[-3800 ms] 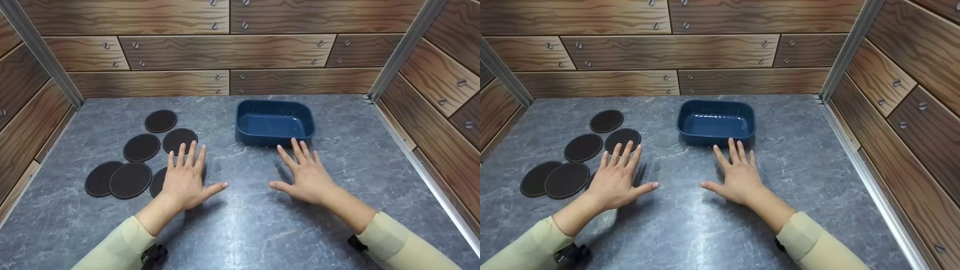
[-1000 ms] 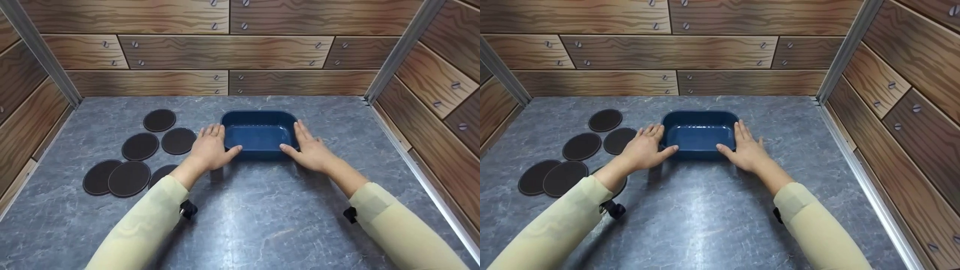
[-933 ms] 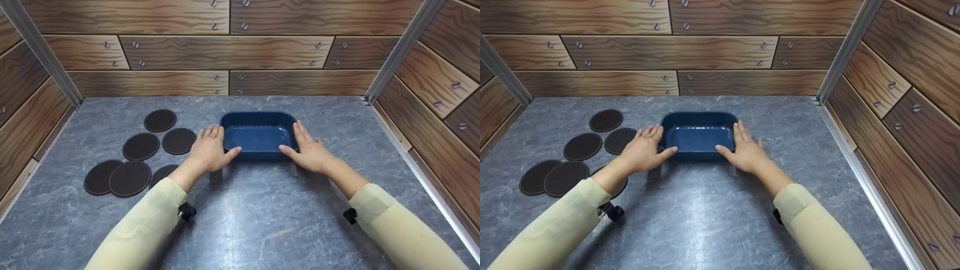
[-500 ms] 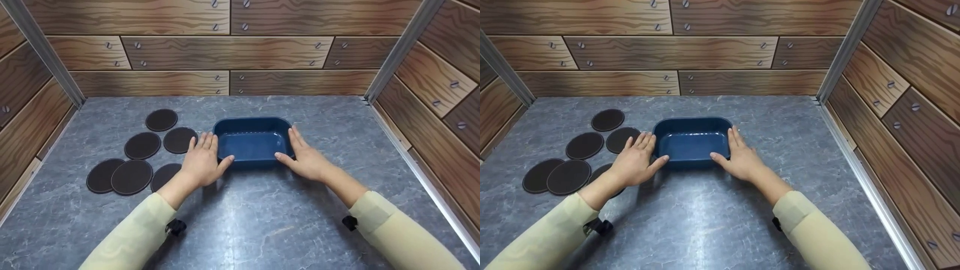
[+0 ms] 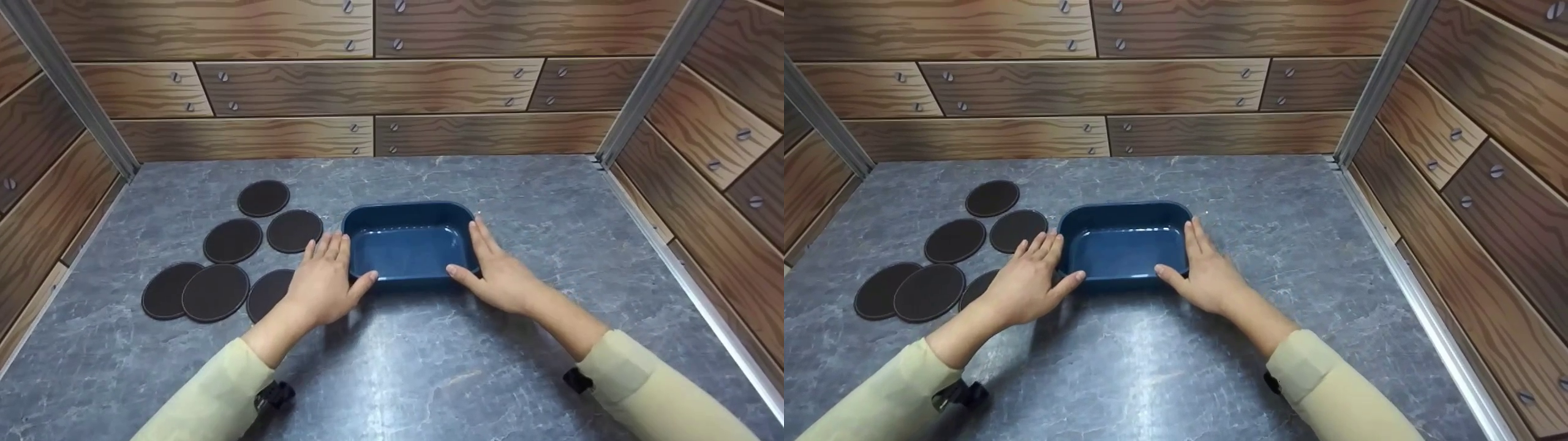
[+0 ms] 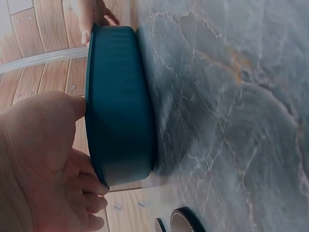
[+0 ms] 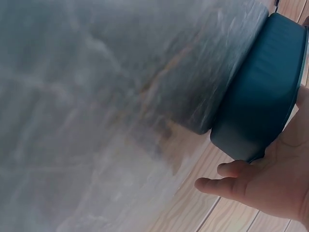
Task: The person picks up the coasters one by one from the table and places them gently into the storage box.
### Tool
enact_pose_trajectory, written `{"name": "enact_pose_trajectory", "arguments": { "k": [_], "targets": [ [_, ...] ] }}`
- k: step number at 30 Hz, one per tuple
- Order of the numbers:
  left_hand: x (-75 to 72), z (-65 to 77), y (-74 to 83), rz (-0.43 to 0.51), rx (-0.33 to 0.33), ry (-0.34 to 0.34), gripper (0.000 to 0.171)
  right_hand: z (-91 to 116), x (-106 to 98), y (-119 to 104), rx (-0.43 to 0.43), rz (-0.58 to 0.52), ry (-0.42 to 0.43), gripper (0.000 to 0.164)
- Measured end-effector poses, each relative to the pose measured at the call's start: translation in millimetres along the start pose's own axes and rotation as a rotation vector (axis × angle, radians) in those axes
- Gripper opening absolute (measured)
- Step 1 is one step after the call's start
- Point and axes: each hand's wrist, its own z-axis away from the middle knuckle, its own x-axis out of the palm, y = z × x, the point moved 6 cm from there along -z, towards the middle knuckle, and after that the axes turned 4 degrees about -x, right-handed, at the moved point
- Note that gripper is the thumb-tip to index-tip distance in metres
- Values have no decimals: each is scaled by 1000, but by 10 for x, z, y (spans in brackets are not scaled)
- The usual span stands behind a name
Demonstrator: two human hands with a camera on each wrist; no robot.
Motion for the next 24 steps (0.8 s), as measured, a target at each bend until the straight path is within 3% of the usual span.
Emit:
{"name": "enact_pose_trajectory", "arguments": {
  "k": [24],
  "targets": [
    [-23, 388, 29, 19, 12, 63, 92, 265, 106, -192, -14, 18, 15, 107]
  ]
}}
